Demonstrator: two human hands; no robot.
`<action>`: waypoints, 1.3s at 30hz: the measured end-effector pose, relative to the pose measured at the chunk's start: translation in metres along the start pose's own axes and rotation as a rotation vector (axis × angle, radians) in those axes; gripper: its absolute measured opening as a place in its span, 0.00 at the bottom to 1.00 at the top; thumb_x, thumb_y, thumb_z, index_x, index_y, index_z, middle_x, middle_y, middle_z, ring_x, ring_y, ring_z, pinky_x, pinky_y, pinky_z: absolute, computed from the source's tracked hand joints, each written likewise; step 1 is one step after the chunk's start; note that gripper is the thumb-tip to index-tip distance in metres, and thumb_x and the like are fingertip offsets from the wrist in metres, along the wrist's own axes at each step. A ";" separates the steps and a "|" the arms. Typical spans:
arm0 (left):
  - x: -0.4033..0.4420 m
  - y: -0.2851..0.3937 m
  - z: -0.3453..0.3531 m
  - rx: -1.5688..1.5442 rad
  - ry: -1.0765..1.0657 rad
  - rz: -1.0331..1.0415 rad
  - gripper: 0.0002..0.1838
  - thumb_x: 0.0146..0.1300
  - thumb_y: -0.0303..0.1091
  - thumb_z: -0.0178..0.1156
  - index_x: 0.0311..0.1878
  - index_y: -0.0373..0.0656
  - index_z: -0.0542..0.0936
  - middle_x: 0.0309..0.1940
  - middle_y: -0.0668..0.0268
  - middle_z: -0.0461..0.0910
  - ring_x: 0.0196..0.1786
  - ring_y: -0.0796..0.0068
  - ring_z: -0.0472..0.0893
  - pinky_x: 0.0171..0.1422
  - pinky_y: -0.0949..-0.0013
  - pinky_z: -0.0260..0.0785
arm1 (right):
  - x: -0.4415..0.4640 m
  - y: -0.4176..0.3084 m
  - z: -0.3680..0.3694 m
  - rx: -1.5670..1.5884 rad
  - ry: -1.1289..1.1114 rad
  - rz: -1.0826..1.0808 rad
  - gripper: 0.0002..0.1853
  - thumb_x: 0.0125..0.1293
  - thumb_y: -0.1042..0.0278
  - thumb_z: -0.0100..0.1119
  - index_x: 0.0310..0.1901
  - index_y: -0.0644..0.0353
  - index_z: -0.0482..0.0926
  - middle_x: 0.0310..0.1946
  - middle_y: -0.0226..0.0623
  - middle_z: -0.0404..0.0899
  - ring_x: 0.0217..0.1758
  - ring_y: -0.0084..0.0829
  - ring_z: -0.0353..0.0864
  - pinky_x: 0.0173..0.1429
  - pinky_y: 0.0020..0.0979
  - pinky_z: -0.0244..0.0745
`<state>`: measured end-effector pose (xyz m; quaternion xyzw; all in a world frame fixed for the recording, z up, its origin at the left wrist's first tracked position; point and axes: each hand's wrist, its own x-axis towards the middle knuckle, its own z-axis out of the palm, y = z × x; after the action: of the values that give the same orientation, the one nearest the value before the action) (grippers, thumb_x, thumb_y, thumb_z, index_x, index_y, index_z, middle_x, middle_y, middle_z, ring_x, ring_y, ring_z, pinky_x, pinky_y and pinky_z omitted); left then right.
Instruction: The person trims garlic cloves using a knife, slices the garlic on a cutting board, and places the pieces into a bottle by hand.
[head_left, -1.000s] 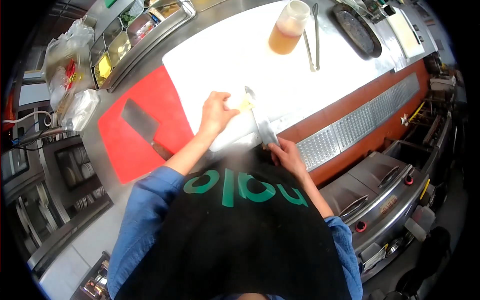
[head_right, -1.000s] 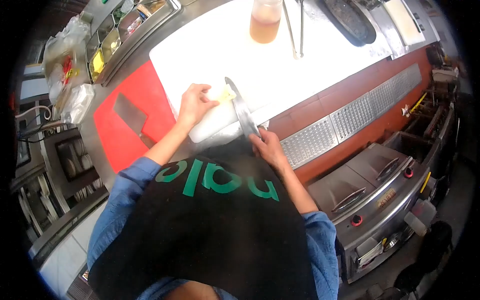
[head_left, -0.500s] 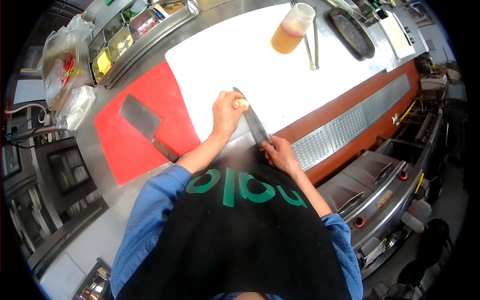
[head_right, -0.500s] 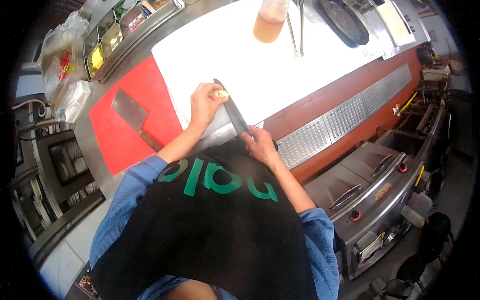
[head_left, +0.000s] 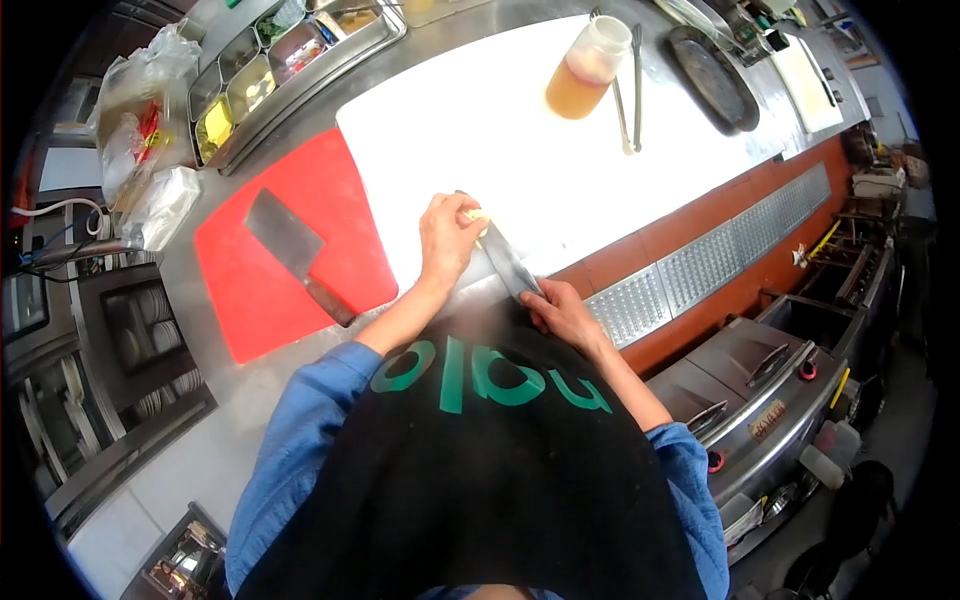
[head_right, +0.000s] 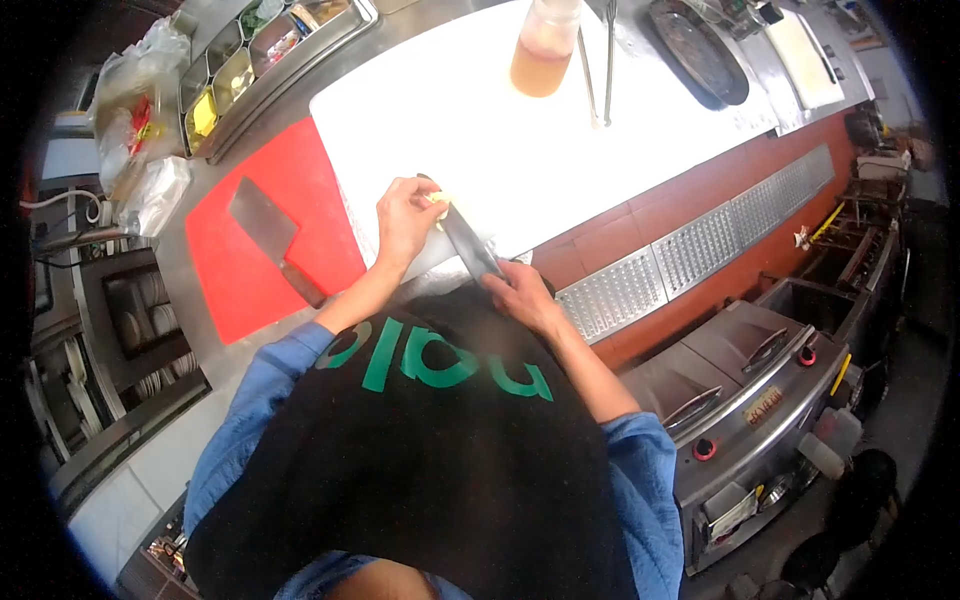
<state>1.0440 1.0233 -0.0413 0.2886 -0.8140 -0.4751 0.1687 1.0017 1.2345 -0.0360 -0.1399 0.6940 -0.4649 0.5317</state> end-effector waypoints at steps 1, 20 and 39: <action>0.001 0.002 -0.001 -0.011 0.000 -0.024 0.13 0.42 0.21 0.69 0.35 0.38 0.81 0.33 0.61 0.75 0.29 0.72 0.76 0.38 0.68 0.71 | -0.001 -0.004 0.000 -0.004 -0.003 -0.003 0.11 0.69 0.63 0.52 0.36 0.63 0.75 0.18 0.27 0.70 0.20 0.19 0.68 0.25 0.23 0.64; 0.157 0.214 0.021 -0.394 0.062 0.361 0.13 0.49 0.25 0.67 0.41 0.35 0.81 0.33 0.66 0.79 0.35 0.81 0.79 0.42 0.76 0.73 | -0.053 -0.214 -0.140 -0.524 0.563 -0.253 0.14 0.67 0.61 0.53 0.41 0.68 0.74 0.19 0.36 0.71 0.23 0.26 0.71 0.31 0.31 0.68; 0.169 0.200 0.043 -0.098 0.085 0.509 0.07 0.50 0.21 0.64 0.35 0.37 0.83 0.30 0.63 0.81 0.29 0.77 0.78 0.32 0.74 0.68 | -0.014 -0.209 -0.179 -0.738 0.596 -0.354 0.10 0.64 0.67 0.54 0.36 0.68 0.72 0.24 0.58 0.74 0.31 0.60 0.73 0.34 0.46 0.68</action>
<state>0.8272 1.0224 0.1115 0.0857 -0.8287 -0.4436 0.3304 0.7895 1.2224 0.1385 -0.2952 0.8993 -0.2913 0.1385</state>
